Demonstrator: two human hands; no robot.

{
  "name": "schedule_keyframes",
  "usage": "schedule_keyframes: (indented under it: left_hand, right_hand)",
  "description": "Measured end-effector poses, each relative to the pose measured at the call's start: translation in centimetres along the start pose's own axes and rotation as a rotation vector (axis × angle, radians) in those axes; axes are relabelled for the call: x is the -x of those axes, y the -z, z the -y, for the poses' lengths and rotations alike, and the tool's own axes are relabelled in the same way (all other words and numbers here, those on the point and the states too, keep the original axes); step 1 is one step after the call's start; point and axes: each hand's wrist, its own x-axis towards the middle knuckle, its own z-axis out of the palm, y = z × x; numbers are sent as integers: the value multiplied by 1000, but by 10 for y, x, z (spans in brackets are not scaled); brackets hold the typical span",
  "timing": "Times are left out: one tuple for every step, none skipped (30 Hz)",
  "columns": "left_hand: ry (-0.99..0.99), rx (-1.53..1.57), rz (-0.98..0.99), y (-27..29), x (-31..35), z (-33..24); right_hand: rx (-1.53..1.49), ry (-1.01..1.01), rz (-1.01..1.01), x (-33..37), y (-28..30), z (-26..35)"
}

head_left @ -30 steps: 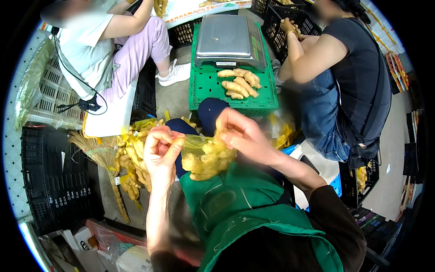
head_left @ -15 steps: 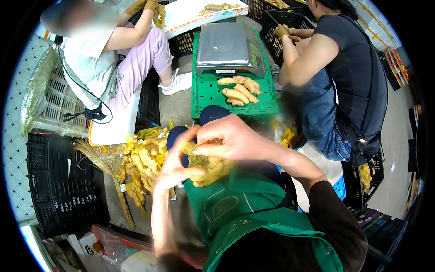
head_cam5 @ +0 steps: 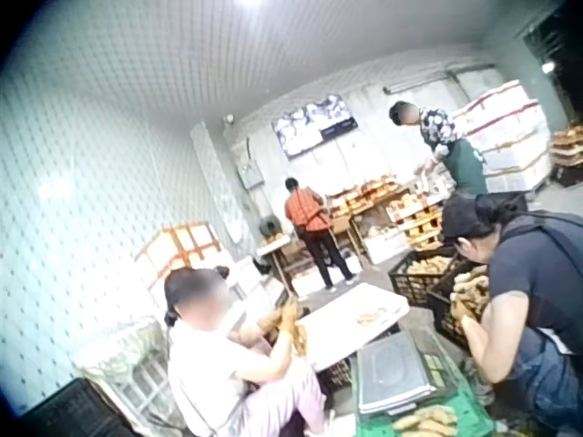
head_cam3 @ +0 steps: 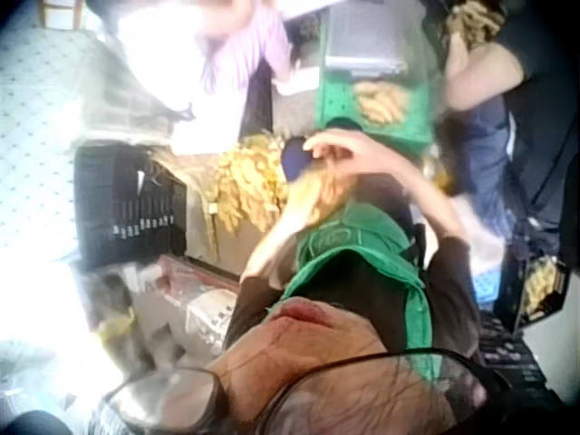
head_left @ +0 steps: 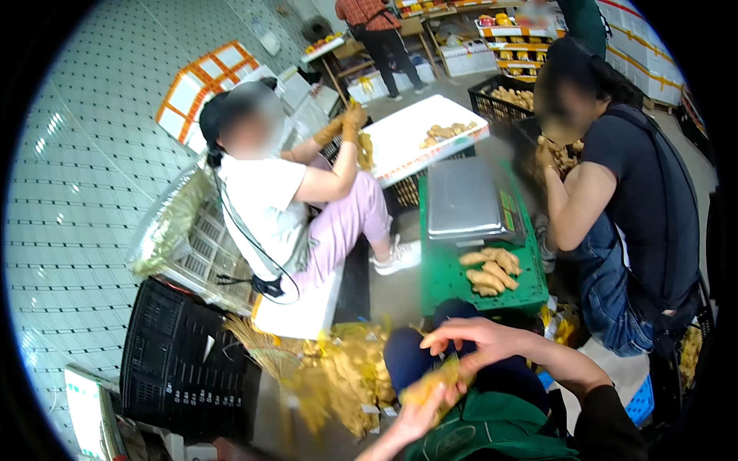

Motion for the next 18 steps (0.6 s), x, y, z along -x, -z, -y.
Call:
schedule_keyframes:
  left_hand:
    - [-71,51,77,-4,-1,-22]
    - [-144,82,156,-3,-5,-39]
    - [-194,251,191,10,-16,-23]
    - [-64,168,70,20,-25,-17]
    - [9,20,39,18,-18,-22]
    - [70,-137,11,10,-18,-43]
    - [-23,-94,90,-1,-9,-55]
    - [-113,-52,174,-12,-2,-59]
    - [-102,77,105,-8,-9,-47]
    - [-99,207,37,-5,-16,-37]
    - [-96,263,1,0,-24,-25]
    - [-98,312,-33,1,-29,-16]
    - [14,170,-60,-4,-26,-19]
    - [-106,68,-105,-16,-30,-25]
    - [-86,-3,-149,-14,-34,-18]
    - [-65,-55,-194,-13,-38,-6]
    - [-49,28,-240,-12,-41,-1]
    - [-68,-16,-245,-8,-40,3]
  right_hand:
    - [5,9,72,11,5,-8]
    - [12,37,141,19,5,-18]
    - [46,18,208,23,2,-23]
    - [124,-60,252,27,0,-24]
    - [145,-179,230,29,-3,-18]
    - [176,-289,205,30,-1,-12]
    - [107,-165,166,29,-1,-12]
    - [35,-40,129,28,-1,-13]
    - [39,34,100,28,-2,-7]
    - [103,-6,78,29,-6,-8]
    - [167,-45,58,29,-10,-12]
    - [235,-77,35,30,-11,-19]
    - [260,-60,64,30,-11,-29]
    - [279,-66,42,29,-13,-37]
    - [290,-83,20,32,-16,-44]
    - [305,-117,6,39,-22,-51]
    - [338,-115,-27,44,-28,-55]
    - [339,-94,-33,43,-29,-52]
